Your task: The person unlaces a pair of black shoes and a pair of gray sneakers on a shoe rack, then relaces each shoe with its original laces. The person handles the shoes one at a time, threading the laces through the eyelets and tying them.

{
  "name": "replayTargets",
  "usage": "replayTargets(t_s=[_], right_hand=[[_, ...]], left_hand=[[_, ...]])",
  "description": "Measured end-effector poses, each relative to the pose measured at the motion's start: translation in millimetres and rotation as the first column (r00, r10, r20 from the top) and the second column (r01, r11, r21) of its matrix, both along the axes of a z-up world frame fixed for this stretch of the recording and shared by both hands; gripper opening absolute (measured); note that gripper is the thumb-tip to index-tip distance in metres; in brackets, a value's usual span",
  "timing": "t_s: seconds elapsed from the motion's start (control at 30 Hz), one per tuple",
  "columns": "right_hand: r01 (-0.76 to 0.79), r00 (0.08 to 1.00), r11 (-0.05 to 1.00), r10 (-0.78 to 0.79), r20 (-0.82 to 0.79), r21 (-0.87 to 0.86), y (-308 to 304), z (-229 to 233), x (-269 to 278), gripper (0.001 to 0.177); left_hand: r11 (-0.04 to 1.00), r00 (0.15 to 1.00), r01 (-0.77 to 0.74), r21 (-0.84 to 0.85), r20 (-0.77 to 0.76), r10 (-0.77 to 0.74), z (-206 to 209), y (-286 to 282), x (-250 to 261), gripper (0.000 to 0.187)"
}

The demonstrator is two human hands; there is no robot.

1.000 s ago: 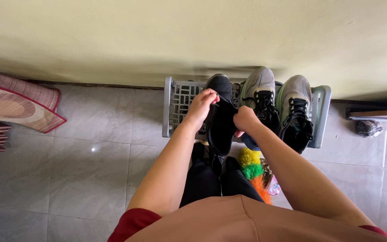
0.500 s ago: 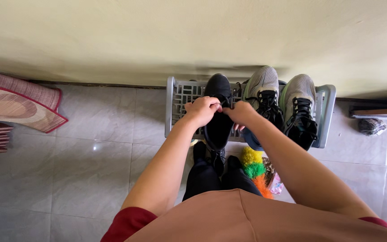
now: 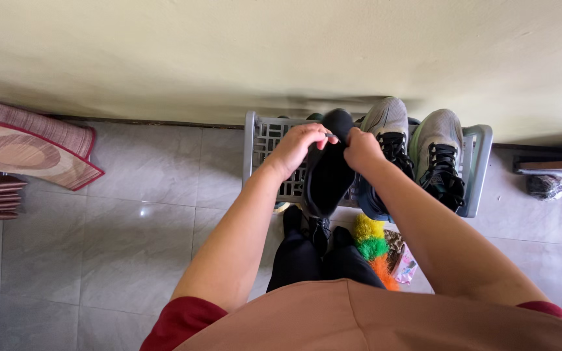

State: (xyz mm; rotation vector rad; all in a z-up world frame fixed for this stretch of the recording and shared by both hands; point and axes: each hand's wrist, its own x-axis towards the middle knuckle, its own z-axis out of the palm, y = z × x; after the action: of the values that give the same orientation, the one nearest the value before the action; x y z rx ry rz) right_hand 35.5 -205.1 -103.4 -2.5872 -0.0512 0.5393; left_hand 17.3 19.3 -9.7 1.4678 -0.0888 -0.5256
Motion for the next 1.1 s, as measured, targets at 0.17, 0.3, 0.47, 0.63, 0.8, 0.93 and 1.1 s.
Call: replayTargets(t_s=[0.17,0.3,0.47,0.63,0.8,0.93,1.1], right_hand=[[0.034,0.999,0.999,-0.033,-0.020,0.023,-6,29,-6,0.030],[-0.002,1.000,1.000,0.002,-0.008,-0.016,12,62,-17,0.034],[-0.122,0.990,0.988,0.114,-0.079,-0.095,22,70,-24,0.025],[-0.137,0.970,0.979,0.102,0.223,0.151,6,46,-22,0.016],[-0.127,0.959,0.941,0.034,0.282,0.315,8,43,-23,0.016],[-0.061,0.977,0.942,-0.011,0.212,0.331,14,62,-25,0.017],[0.105,0.994,0.862,-0.097,-0.043,0.495,13,78,-28,0.021]], left_hand=[[0.907,0.925,0.335,0.254,-0.271,-0.265,3,26,-1,0.033],[0.603,0.922,0.384,0.700,-0.332,-0.201,5,12,-15,0.026],[0.512,0.934,0.351,0.784,-0.256,-0.248,17,-21,-24,0.015],[0.498,0.959,0.282,0.820,-0.222,-0.178,36,-25,-29,0.020],[0.466,0.979,0.125,0.876,-0.034,-0.199,30,-45,-24,0.037],[0.563,0.975,0.023,0.826,0.105,-0.194,-2,-71,-18,0.053],[0.597,0.982,-0.074,0.799,0.164,-0.098,-38,-76,-18,0.031]])
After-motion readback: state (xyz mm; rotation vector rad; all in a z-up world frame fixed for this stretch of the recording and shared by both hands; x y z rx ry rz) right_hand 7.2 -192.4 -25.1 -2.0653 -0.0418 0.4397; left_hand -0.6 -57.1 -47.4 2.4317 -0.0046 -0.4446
